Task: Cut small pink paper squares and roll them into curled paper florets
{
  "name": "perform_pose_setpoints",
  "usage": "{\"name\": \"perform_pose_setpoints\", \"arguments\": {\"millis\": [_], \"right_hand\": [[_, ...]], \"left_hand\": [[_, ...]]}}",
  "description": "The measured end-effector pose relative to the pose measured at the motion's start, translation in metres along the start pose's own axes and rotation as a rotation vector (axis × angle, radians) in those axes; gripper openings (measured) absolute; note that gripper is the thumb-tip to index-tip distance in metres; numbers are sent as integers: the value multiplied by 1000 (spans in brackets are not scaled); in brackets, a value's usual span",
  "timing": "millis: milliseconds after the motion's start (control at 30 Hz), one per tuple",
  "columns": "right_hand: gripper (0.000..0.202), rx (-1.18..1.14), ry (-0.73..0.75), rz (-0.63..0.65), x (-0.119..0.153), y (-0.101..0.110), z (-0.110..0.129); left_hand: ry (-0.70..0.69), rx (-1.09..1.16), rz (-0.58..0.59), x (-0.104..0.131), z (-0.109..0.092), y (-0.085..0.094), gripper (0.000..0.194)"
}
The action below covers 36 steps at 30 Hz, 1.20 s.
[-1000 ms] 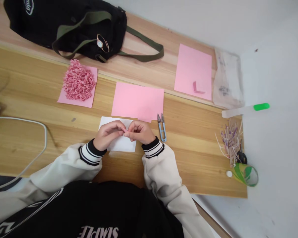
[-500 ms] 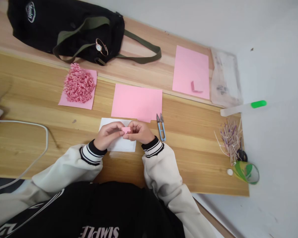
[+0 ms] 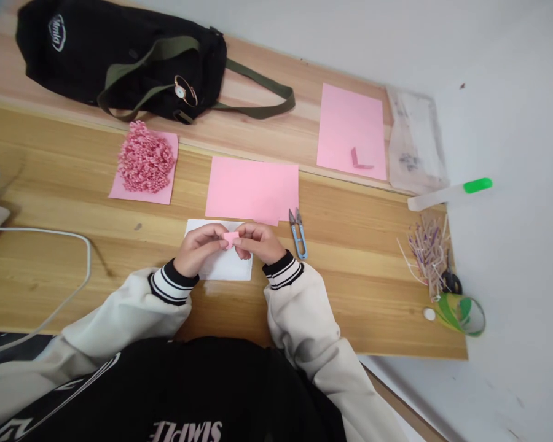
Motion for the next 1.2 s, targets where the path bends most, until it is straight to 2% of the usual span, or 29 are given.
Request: {"name": "perform_pose_setpoints", "arguments": {"millis": [500,733,967,1200], "right_hand": [[24,51,5,-8,0,-1,0],[18,-26,-36,-29,0,1,-4],[11,-99,15,-38,-3,1,-4],[17,-105,61,-128,-5,0,-7]], "left_hand": [[-2,-1,-10,0,0,-1,13],[-11,23,-8,0,2,-1,13],[-37,39,-36,-1,2,-2,10],[-67,17,-70,1,3,-5,15]]}}
Point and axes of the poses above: each hand's wrist, its own x-axis away from the middle knuckle, its own y-axis out of the back of the hand, z = x × y, the point moved 3 cm from there along -x, towards the middle knuckle, and after that the axes turned 10 degrees about -y, right-handed, at the moved point
